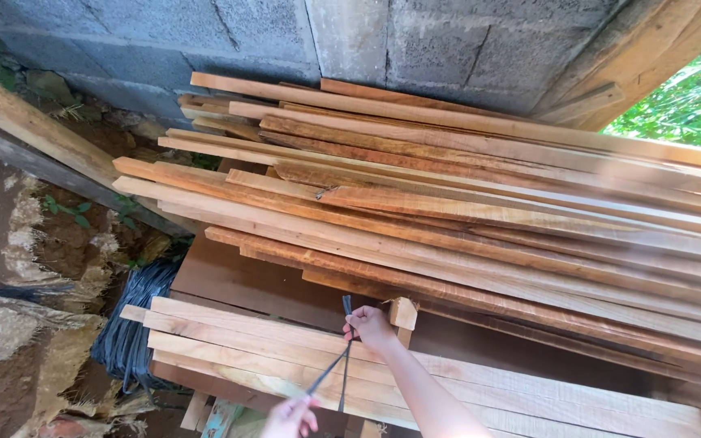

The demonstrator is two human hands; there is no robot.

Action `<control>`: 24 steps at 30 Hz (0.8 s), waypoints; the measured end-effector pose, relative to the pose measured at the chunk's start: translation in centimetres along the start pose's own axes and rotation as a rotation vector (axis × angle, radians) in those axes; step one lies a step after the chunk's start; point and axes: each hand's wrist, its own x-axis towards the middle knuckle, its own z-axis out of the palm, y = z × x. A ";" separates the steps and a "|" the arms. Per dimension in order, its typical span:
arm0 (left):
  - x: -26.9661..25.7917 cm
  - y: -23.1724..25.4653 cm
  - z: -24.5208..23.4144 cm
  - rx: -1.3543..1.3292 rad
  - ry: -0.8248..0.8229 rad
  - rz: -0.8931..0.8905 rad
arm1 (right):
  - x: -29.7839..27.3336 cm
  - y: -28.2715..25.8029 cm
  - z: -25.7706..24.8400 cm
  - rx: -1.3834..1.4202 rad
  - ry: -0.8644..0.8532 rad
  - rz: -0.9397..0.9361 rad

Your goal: Bundling long, thin wooden strips together using flexible plastic ties.

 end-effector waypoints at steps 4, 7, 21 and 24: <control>-7.9 11.6 0.9 -0.018 0.341 0.044 | -0.7 -0.2 0.7 -0.022 0.040 -0.003; -6.6 15.3 1.5 -0.066 0.394 0.287 | -0.5 -0.7 0.2 -0.039 -0.069 -0.089; 2.5 18.5 7.9 0.801 0.205 0.810 | -0.3 0.9 -0.9 -0.386 -0.225 -0.161; 1.3 16.2 7.4 1.003 0.222 0.811 | -1.2 -0.9 -1.0 -0.401 -0.334 -0.180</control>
